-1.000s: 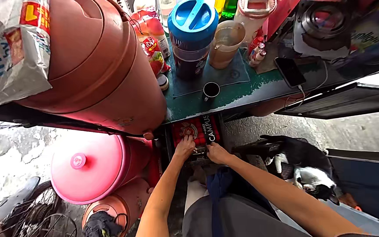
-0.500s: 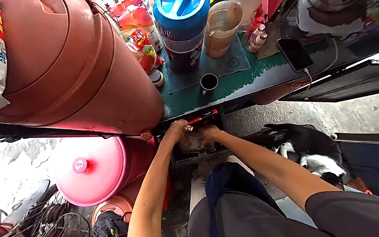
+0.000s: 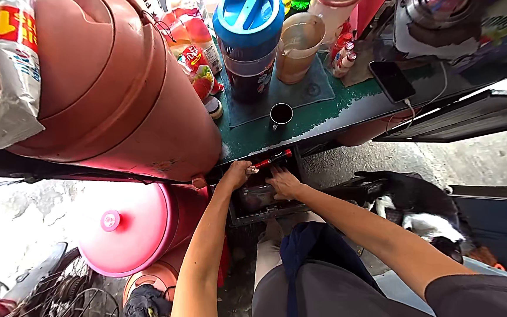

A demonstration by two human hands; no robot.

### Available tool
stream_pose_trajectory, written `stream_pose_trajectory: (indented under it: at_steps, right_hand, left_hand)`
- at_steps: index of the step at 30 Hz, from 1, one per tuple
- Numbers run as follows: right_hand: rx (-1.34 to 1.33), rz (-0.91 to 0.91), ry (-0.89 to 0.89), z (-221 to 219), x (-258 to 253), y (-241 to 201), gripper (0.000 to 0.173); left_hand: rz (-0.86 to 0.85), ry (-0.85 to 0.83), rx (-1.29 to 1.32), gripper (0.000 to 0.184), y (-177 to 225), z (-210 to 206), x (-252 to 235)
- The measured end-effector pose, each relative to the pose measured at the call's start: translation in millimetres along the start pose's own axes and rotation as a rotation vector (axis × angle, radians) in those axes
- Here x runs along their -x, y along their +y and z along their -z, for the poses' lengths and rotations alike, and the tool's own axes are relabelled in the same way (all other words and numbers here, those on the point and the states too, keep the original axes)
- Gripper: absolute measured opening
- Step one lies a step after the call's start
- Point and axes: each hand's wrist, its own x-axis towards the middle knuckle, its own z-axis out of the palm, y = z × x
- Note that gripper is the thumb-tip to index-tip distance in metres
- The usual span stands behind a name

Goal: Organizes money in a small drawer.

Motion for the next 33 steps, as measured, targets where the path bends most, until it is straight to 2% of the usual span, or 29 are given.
stream_pose_trajectory:
  at_steps: [3,5,7,8,9,11,12,14,16,18,21,23,25,27,30,33]
  right_hand:
    - [-0.044,0.107,0.037,-4.3,21.1,-4.6,0.043]
    - [-0.035,0.195,0.218,-14.6,47.2,-8.2,0.021]
    - [-0.018,0.242,0.485,-15.8,75.0,-11.3,0.01]
    - [-0.031,0.238,0.549,-4.9,88.0,-13.1,0.007]
    - [-0.055,0.223,0.531,13.9,100.0,-15.7,0.008]
    - [-0.102,0.155,0.31,59.0,111.3,-23.0,0.024]
    - [-0.11,0.119,0.193,75.3,105.8,-26.2,0.032]
    - [-0.127,0.072,0.058,84.0,77.8,-26.4,0.04]
    - [-0.217,0.001,0.006,72.7,37.5,-14.3,0.044]
    - [-0.344,-0.075,-0.02,53.8,0.1,6.0,0.05]
    - [-0.478,-0.119,-0.045,38.3,-23.0,23.8,0.058]
    - [-0.473,-0.162,-0.025,41.4,-23.8,27.2,0.07]
    - [-0.341,-0.164,-0.004,42.6,-23.4,24.8,0.075]
    - [-0.257,-0.084,0.063,28.7,-21.9,17.9,0.067]
    - [-0.239,0.041,0.245,3.9,-26.3,15.1,0.035]
    - [-0.145,0.085,0.324,-15.3,-36.6,18.3,0.03]
  left_hand:
    - [0.032,-0.022,0.029,0.015,-2.2,-3.2,-1.9]
    - [0.059,-0.081,0.054,0.019,-4.0,-12.0,-3.2]
    - [0.075,-0.128,0.094,0.029,-8.9,-27.1,-1.5]
    - [0.088,-0.124,0.163,0.037,-12.0,-33.3,2.6]
    - [0.117,-0.067,0.296,0.044,-15.6,-37.7,10.2]
    - [0.218,0.189,0.674,0.05,-17.5,-42.5,33.8]
    - [0.261,0.346,0.836,0.047,-16.4,-42.7,44.8]
    - [0.268,0.593,0.948,0.041,-14.4,-44.5,63.4]
    - [0.243,0.602,0.843,0.044,-10.6,-50.2,74.1]
    - [0.271,0.477,0.647,0.056,-5.5,-62.8,70.0]
    - [0.38,0.368,0.429,0.041,3.2,-84.2,44.2]
    - [0.485,0.421,0.382,0.029,6.4,-92.4,31.7]
    - [0.559,0.478,0.38,0.023,6.9,-94.5,27.0]
    - [0.591,0.5,0.382,0.019,6.4,-96.6,28.8]
    - [0.599,0.529,0.371,0.016,6.3,-96.7,27.3]
    - [0.616,0.547,0.346,0.015,7.5,-98.0,25.2]
